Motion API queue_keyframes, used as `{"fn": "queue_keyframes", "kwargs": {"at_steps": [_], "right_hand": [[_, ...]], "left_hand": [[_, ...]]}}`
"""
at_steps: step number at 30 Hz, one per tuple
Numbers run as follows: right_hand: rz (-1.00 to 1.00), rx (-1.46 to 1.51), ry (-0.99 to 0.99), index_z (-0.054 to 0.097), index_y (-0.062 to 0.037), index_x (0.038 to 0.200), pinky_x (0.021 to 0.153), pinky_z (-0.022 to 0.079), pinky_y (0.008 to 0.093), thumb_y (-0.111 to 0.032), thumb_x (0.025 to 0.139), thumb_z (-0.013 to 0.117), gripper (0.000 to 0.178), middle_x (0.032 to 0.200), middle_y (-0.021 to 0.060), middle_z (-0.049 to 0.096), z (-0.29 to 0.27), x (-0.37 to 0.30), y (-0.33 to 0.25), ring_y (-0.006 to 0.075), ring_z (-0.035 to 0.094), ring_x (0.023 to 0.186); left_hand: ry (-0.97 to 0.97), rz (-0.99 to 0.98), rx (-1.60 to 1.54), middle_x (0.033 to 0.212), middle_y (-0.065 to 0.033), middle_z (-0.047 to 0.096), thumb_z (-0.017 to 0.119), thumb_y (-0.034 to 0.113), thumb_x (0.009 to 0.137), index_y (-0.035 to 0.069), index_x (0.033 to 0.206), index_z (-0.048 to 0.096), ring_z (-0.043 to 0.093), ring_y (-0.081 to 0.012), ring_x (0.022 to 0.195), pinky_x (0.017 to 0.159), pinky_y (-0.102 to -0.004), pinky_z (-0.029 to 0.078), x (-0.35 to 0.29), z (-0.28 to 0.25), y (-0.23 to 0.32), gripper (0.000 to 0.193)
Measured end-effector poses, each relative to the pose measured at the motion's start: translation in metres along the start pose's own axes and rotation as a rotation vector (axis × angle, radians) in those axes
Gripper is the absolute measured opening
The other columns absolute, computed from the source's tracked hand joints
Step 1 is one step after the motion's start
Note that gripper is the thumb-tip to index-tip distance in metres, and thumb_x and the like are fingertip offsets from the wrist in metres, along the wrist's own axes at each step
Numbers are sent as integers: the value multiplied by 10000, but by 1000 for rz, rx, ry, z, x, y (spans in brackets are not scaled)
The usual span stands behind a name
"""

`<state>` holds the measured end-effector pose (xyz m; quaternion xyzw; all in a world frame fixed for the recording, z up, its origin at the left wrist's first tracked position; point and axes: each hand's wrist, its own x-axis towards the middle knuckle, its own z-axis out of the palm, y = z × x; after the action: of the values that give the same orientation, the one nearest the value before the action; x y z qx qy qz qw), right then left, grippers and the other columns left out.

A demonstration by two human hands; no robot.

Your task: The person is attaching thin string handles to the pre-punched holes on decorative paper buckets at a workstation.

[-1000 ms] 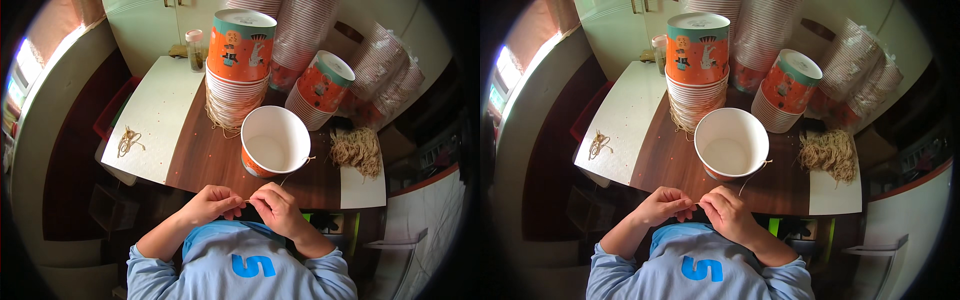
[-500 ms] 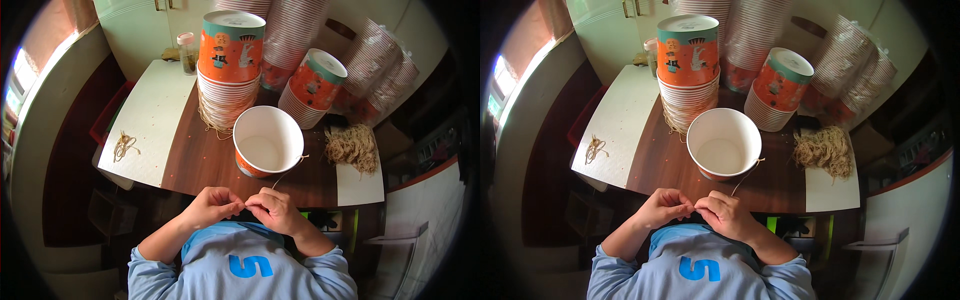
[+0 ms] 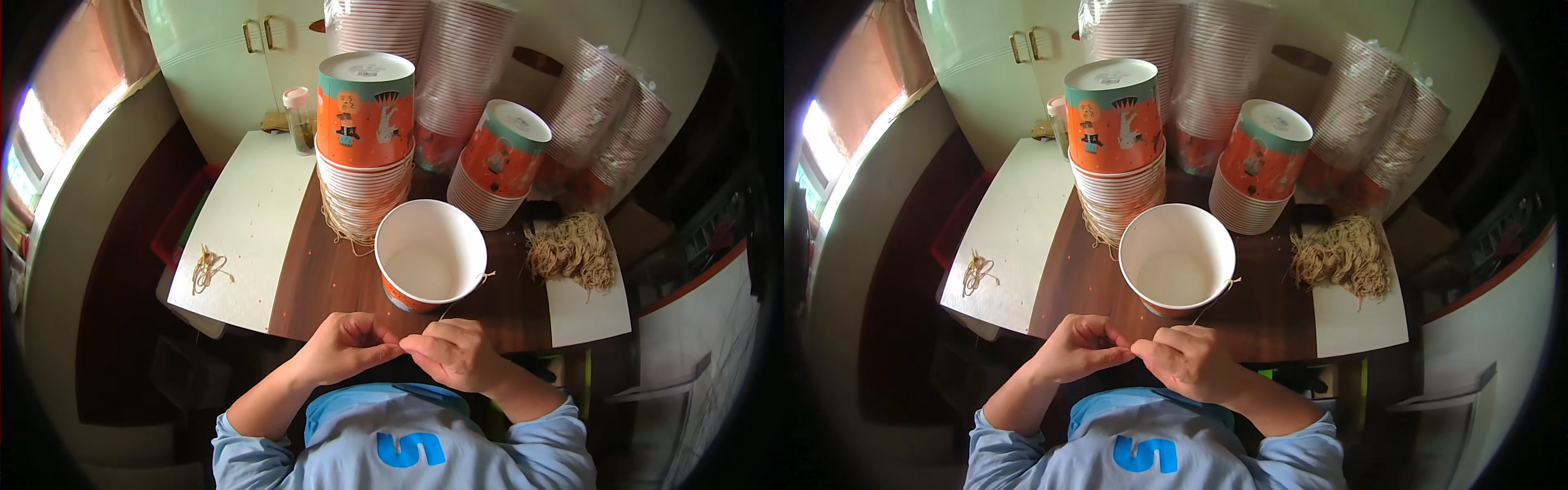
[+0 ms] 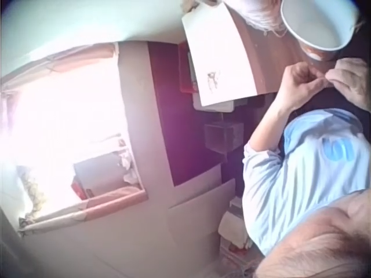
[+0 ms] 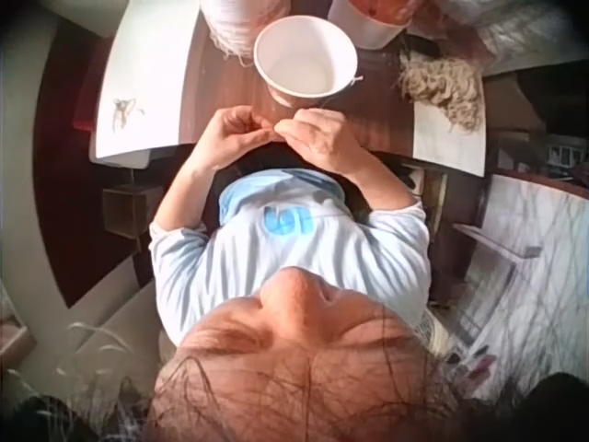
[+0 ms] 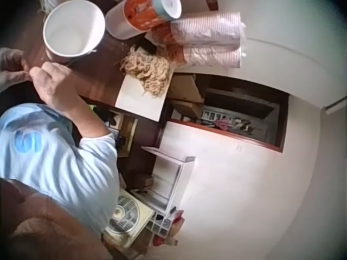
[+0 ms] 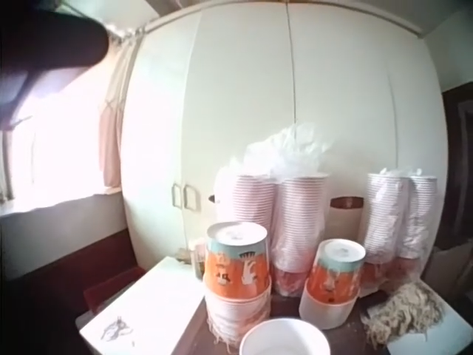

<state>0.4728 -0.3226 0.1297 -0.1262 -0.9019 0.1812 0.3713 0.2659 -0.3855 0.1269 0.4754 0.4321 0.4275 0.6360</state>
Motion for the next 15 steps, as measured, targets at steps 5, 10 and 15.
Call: {"fn": "queue_keyframes", "kwargs": {"at_steps": [5,10,15], "right_hand": [[-108,-139,15,611,-73,839,547,476,316,-30,682,733,204,757,42,560,-15,24,4,206,562,620],[-125,-127,-7,604,-64,825,589,484,358,-30,696,706,168,762,70,567,-39,62,26,262,577,667],[119,82,-118,634,-20,780,613,482,339,-84,748,672,81,755,86,584,-63,113,52,246,609,696]], "left_hand": [[14,103,37,818,-47,667,653,39,858,-15,890,645,615,-75,732,648,-201,505,5,3,17,63],[193,697,903,752,-82,592,687,14,743,43,886,642,607,-220,646,574,-314,495,28,2,56,153],[339,1179,1374,817,-67,587,686,24,699,30,902,631,591,-223,729,632,-311,473,70,-21,77,211]]}}
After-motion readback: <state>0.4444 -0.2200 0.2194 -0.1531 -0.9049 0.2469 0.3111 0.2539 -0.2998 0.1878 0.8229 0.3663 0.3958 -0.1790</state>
